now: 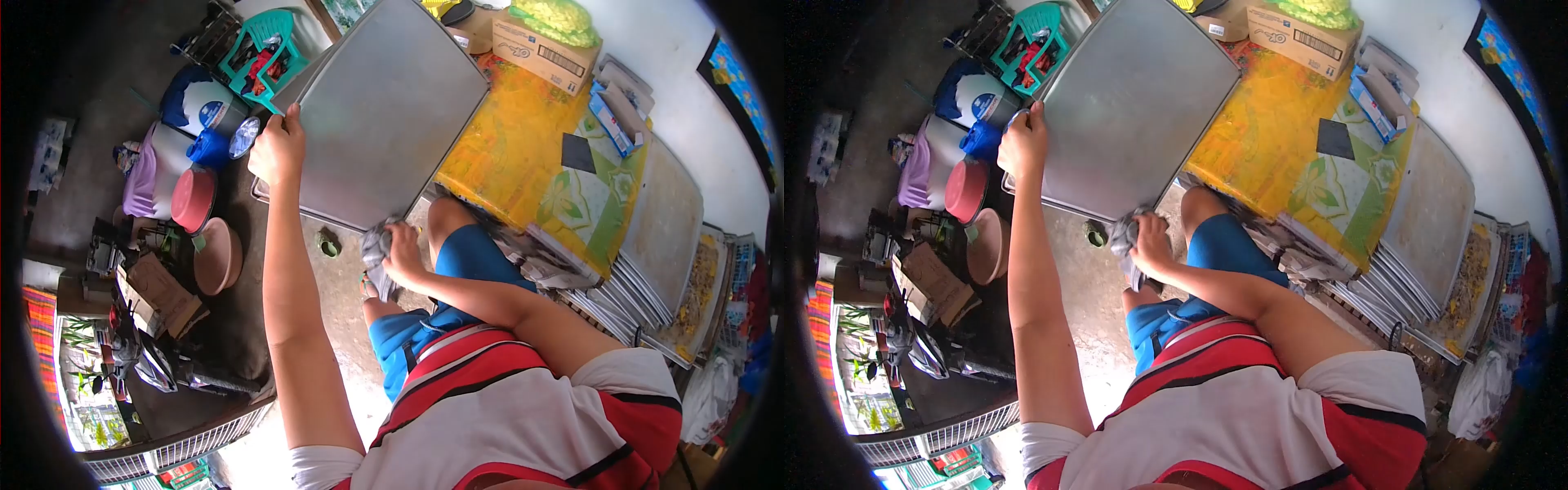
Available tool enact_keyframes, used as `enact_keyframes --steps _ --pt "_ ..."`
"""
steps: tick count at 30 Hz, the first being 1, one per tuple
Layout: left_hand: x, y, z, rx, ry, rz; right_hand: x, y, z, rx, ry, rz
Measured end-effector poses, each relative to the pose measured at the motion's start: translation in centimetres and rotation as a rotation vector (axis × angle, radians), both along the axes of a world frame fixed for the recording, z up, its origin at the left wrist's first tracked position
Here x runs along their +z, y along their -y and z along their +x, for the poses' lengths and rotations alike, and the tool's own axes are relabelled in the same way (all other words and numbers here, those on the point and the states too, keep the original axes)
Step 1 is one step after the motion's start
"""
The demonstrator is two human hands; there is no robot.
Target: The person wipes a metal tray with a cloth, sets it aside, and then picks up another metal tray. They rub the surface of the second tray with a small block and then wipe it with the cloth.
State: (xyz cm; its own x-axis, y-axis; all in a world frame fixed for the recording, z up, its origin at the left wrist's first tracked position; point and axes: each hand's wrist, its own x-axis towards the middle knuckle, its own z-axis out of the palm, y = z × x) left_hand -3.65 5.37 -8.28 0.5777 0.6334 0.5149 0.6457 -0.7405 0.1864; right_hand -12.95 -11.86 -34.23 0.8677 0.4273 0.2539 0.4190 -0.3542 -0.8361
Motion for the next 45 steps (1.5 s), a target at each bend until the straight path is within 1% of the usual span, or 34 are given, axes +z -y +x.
enact_keyframes --steps 1,3,4,5,7,9,11,14,15,17,19,21,23,25,27,29,31,32,34,35,38,39,41,44,45 --pt "-0.3 -0.3 0.0 -0.016 0.029 0.052 0.2 0.0 -0.8 0.086 -0.02 0.015" --pt "-0.9 -0.8 0.2 -0.049 0.09 0.161 0.9 0.0 -0.8 0.349 -0.169 0.035" --pt "-1.1 -0.8 0.2 -0.052 0.119 0.223 1.5 0.1 -0.3 0.44 -0.155 -0.003" --pt "-1.2 -0.9 0.2 -0.051 0.125 0.224 2.1 0.2 0.3 0.46 -0.095 0.045" --pt "-1.0 -0.4 0.0 -0.052 0.133 0.222 8.4 1.5 2.1 0.496 0.02 0.139" --pt "-0.9 -0.4 0.0 -0.075 0.142 0.222 13.9 1.1 4.1 0.389 0.123 0.299" --pt "-0.4 0.0 0.2 -0.094 0.13 0.212 17.2 -0.1 5.8 0.285 0.318 0.383" --pt "0.5 0.7 0.5 -0.107 0.097 0.192 15.9 -2.6 7.7 0.126 0.601 0.07" --pt "0.6 0.7 0.6 -0.114 0.096 0.187 14.0 -2.7 7.9 0.165 0.656 0.029" --pt "0.8 0.4 0.8 -0.126 0.097 0.183 7.8 -1.9 8.4 0.241 0.774 -0.05" --pt "0.3 -0.1 0.5 -0.136 0.097 0.181 2.3 0.7 8.3 0.265 0.671 -0.06" --pt "-0.1 -0.3 0.0 -0.172 0.151 0.216 -1.0 1.8 9.4 0.069 0.591 -0.138" --pt "-0.4 -0.2 -0.6 -0.217 0.196 0.241 -0.2 1.5 12.2 -0.184 0.449 -0.078" --pt "-0.4 0.0 -1.3 -0.265 0.218 0.289 2.3 1.2 16.3 -0.374 0.312 0.097" --pt "-0.4 0.5 -1.6 -0.289 0.236 0.323 4.1 1.6 21.3 -0.521 0.247 0.367" --pt "-0.1 1.0 -1.8 -0.284 0.253 0.347 5.6 2.7 26.0 -0.697 0.207 0.384" --pt "-0.2 0.6 -1.5 -0.274 0.263 0.366 8.6 3.8 29.1 -0.661 0.268 0.41" --pt "-0.3 0.4 -1.3 -0.265 0.257 0.372 10.0 4.2 30.5 -0.552 0.447 0.376" --pt "-0.5 0.1 -1.0 -0.269 0.251 0.374 15.8 4.8 29.9 -0.459 0.564 0.315" --pt "-0.6 -0.1 -0.9 -0.26 0.257 0.375 17.4 5.0 29.6 -0.412 0.616 0.282" --pt "-1.2 -0.4 -1.3 -0.242 0.285 0.368 15.5 4.6 32.7 -0.498 0.466 0.404" --pt "-1.5 -0.6 -1.4 -0.223 0.288 0.361 14.1 4.6 33.1 -0.583 0.37 0.4" --pt "-2.2 -1.4 -1.4 -0.179 0.298 0.351 9.8 4.3 34.0 -0.742 0.176 0.397" --pt "-2.4 -1.8 -1.2 -0.154 0.289 0.326 4.0 3.0 33.5 -0.788 -0.066 0.41" --pt "-2.5 -1.8 -1.0 -0.155 0.295 0.315 2.5 1.5 31.8 -0.788 -0.001 0.523"
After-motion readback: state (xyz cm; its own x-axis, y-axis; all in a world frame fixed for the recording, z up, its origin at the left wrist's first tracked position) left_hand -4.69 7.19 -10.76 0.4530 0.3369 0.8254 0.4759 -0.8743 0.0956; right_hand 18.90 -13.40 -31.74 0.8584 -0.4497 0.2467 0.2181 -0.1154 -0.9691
